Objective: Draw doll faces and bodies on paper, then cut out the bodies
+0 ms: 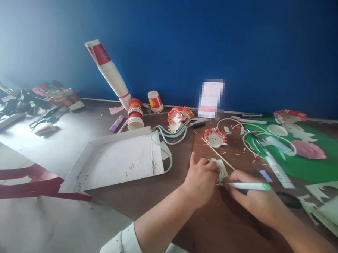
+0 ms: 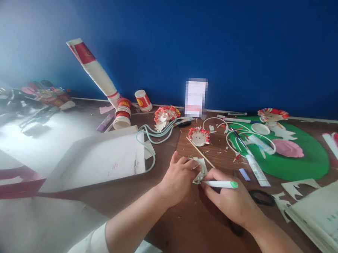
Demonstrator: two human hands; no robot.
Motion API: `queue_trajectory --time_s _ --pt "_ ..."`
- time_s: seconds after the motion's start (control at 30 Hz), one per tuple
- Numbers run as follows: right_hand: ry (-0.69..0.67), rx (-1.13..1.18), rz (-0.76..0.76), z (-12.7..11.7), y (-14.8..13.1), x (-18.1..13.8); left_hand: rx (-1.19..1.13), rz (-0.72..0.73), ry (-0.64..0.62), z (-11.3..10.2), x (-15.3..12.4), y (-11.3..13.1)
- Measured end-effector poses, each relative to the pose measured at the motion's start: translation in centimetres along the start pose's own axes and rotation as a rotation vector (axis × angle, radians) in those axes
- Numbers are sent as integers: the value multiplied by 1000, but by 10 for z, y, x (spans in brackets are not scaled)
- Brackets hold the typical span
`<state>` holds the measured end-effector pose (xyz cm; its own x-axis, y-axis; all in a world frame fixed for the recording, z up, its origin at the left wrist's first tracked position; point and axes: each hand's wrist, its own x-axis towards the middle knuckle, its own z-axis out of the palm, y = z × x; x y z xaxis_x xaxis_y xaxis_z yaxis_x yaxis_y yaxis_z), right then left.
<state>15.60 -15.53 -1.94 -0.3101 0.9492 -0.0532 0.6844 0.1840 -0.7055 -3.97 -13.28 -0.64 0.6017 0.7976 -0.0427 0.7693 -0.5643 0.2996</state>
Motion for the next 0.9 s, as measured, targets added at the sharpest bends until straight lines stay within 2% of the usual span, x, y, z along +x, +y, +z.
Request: queue_trajectory --time_s 0.9 --pt "7 20 -10 1 -3 0 32 -2 -6 0 -1 1"
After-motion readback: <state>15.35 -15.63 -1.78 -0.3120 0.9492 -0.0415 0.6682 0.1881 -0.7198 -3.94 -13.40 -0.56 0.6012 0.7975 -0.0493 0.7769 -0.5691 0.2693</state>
